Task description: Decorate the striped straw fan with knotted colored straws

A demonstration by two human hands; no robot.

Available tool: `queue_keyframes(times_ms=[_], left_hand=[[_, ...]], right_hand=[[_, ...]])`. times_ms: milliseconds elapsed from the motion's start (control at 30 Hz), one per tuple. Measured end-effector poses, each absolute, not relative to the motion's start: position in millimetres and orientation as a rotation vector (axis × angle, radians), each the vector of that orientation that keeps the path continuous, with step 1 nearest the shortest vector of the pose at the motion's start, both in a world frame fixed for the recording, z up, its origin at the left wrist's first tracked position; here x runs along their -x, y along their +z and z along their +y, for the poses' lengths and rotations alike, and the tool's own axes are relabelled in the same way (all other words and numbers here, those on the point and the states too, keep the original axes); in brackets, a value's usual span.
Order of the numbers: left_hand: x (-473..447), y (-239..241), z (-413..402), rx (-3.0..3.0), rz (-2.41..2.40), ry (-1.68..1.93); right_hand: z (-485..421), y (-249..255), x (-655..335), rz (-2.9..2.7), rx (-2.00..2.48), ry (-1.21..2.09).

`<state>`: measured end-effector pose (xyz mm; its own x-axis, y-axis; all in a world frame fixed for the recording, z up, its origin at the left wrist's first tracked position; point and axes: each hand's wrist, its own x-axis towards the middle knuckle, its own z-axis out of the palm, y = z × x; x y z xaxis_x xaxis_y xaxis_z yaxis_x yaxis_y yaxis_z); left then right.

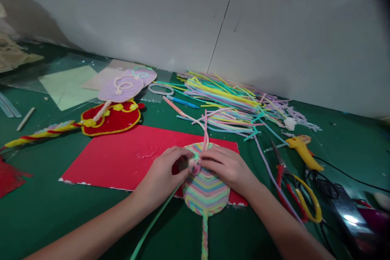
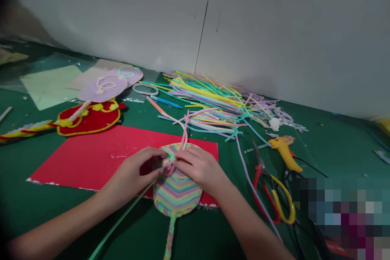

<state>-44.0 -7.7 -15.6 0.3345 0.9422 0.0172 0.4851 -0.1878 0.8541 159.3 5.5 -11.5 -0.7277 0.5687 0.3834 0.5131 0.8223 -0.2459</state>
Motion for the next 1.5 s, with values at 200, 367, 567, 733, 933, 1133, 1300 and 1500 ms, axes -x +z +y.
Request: queue_keyframes(times_ms=[200,367,567,733,933,1133,1300,1500], left_hand=[[43,-7,-1,-1.78,1.266,0.689],[39,-4,9,-1.761,1.26,0.629],[34,-1,29,-1.898,1.307,0.426],[33,0,36,-1.785,1.232,0.429],[32,8,37,-1.671,1.147,0.416],[30,13,34,-1.507,1.142,0.439],[33,13,34,-1.438,1.024,0.459],[30,24,26,-1.429,1.035,0.467]], right_hand=[[10,-1,-154,-2.635,0.827,0.152],[17,10,-153,-2.776,0.799,0.146],[26,18,-150,-2.872,0.735,0.088],[28,17,-153,-2.819,0.778,0.097],[21,29,-152,-2.802,0.731,-0.025],[4,35,-152,-2.736,0.813,-0.087],[-9,35,-153,-2.687,0.84,-0.097],[-18,28,-155,-2.613,0.955,-0.041]])
